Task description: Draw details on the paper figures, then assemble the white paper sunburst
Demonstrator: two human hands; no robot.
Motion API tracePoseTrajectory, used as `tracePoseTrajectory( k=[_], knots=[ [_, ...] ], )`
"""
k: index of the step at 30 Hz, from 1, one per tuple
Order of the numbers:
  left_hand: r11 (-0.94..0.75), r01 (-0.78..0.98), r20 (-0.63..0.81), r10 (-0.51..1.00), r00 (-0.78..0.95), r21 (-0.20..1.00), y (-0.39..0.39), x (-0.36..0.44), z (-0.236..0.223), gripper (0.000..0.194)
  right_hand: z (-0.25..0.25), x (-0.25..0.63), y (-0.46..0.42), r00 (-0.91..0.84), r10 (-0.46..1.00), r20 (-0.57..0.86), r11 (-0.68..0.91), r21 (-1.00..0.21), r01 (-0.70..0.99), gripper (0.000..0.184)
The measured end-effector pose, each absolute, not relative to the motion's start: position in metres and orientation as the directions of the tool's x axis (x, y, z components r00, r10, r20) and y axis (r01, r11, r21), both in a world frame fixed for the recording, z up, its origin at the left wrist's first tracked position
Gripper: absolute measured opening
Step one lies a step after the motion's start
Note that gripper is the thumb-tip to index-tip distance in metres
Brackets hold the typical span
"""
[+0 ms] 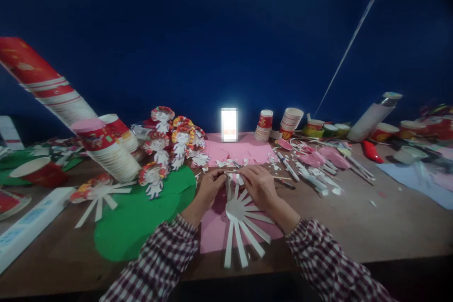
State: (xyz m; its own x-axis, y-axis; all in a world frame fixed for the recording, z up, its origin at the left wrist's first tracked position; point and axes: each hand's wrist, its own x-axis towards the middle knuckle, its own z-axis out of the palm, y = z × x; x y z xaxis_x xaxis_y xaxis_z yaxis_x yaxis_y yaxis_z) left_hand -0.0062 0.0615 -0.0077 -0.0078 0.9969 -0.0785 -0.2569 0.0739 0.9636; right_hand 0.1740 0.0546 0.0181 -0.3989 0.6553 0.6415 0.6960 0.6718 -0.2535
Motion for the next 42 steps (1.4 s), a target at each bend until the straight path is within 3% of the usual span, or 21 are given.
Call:
tracePoseTrajectory(
  k=[42],
  knots=[
    [0.074,-0.204,-0.072,0.997,0.016,0.976,0.057,-0.003,-0.007,0.029,0.008,0.171,0.055,-0.428,0.647,0.632,0.703,-0.276,0.655,0.019]
  ],
)
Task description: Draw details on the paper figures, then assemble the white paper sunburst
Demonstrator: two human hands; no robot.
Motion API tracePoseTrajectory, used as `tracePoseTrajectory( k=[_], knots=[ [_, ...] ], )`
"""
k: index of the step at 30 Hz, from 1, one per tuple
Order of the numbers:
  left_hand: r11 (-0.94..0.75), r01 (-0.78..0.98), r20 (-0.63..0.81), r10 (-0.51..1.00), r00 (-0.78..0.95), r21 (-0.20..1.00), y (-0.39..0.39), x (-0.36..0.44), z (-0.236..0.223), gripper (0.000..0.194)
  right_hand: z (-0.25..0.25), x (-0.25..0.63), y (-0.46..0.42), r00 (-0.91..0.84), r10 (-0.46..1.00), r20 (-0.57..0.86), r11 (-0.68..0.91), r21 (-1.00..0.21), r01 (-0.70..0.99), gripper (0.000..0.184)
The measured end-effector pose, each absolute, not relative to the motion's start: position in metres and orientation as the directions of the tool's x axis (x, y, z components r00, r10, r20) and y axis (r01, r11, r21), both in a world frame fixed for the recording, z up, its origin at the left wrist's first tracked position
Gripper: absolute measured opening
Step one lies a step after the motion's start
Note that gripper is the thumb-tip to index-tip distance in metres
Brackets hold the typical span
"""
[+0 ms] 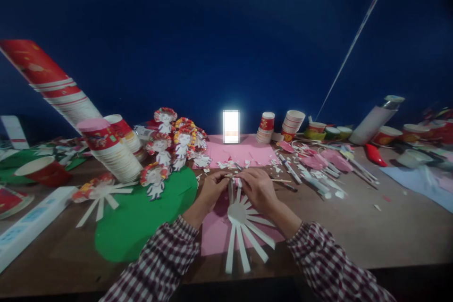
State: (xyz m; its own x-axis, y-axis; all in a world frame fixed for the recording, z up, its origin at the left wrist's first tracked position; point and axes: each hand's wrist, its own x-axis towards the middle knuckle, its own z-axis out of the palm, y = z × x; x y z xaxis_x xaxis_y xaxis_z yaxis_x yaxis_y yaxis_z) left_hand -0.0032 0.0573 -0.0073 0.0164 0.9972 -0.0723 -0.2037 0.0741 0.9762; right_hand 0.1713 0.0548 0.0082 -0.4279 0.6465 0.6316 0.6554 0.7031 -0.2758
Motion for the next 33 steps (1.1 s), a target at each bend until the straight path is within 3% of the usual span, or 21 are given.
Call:
tracePoseTrajectory(
  k=[33],
  knots=[
    [0.068,-0.196,-0.062,0.997,0.036,0.978,0.0550,-0.0047,-0.0054,0.034,0.0055,0.1726,0.0559,-0.433,0.650,0.624,0.701,-0.274,0.658,0.019]
  ],
)
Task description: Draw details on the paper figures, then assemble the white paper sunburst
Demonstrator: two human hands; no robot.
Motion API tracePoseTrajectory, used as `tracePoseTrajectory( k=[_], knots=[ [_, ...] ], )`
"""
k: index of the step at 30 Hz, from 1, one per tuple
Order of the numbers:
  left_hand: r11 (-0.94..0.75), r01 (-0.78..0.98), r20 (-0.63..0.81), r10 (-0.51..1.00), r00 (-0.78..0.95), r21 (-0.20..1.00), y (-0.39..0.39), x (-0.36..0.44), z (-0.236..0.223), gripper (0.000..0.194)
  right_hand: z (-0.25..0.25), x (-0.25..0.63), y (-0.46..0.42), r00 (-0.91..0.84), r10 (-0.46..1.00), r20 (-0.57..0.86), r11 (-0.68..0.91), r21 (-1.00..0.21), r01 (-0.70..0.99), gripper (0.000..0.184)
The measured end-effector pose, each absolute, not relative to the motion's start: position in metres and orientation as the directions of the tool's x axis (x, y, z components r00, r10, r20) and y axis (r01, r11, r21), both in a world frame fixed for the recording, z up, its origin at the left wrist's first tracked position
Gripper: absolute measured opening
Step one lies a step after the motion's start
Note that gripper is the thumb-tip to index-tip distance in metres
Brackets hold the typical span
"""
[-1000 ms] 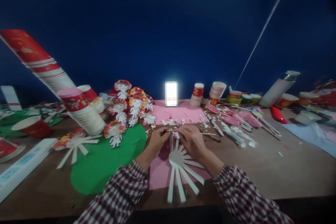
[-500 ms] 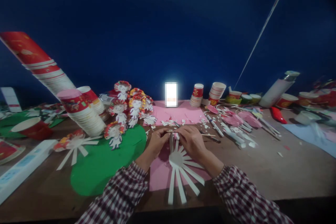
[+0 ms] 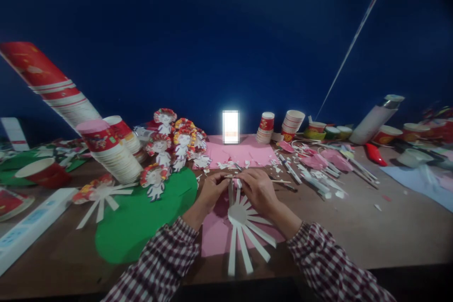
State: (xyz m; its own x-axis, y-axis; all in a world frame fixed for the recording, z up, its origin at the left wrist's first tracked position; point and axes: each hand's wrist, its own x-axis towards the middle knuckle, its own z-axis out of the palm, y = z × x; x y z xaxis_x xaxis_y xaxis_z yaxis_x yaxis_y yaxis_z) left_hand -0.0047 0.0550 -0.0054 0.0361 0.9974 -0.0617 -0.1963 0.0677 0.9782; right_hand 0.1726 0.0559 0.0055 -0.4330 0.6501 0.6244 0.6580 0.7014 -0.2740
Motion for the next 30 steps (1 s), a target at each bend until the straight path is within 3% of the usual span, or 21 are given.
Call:
tracePoseTrajectory(
  k=[30],
  knots=[
    [-0.005,-0.138,0.011,0.999,0.040,0.990,0.062,-0.010,-0.019,0.023,0.008,0.173,0.055,-0.458,0.655,0.601,0.709,-0.280,0.647,0.019]
  ],
)
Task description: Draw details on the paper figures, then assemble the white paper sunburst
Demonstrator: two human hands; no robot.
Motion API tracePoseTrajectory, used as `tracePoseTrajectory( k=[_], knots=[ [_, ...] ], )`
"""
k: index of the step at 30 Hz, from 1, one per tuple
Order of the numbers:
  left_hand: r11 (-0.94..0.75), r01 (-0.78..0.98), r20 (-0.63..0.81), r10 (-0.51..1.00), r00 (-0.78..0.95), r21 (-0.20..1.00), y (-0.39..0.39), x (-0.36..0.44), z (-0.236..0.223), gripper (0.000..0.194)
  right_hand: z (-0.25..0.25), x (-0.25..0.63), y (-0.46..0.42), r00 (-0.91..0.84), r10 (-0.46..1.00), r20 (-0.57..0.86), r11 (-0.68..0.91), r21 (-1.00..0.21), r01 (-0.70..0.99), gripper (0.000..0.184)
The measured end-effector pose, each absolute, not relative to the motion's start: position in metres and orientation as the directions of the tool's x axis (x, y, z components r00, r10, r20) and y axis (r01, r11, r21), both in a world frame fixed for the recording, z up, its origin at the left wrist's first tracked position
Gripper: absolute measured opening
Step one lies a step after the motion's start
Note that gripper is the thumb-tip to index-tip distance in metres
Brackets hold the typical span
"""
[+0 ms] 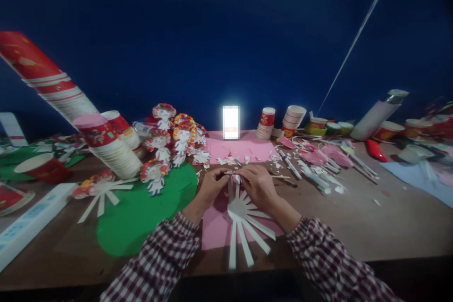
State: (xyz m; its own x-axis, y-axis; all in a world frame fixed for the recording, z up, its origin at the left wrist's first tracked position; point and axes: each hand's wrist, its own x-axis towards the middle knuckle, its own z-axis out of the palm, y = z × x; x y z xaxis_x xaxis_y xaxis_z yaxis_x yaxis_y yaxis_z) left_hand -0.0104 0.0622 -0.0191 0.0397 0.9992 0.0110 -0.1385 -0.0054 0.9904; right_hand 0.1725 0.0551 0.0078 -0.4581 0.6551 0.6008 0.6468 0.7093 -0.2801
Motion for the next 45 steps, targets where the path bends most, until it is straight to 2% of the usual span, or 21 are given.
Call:
tracePoseTrajectory(
  k=[30,45],
  knots=[
    [-0.026,-0.128,0.038,0.995,0.088,0.991,0.0620,-0.0141,-0.0191,0.031,0.0102,0.1742,0.0564,-0.463,0.626,0.628,0.731,-0.264,0.630,0.019],
    [0.004,-0.126,0.010,0.994,0.107,0.992,0.0586,-0.0114,-0.0146,0.034,0.0068,0.1731,0.0546,-0.487,0.642,0.592,0.739,-0.309,0.599,0.025]
  ],
)
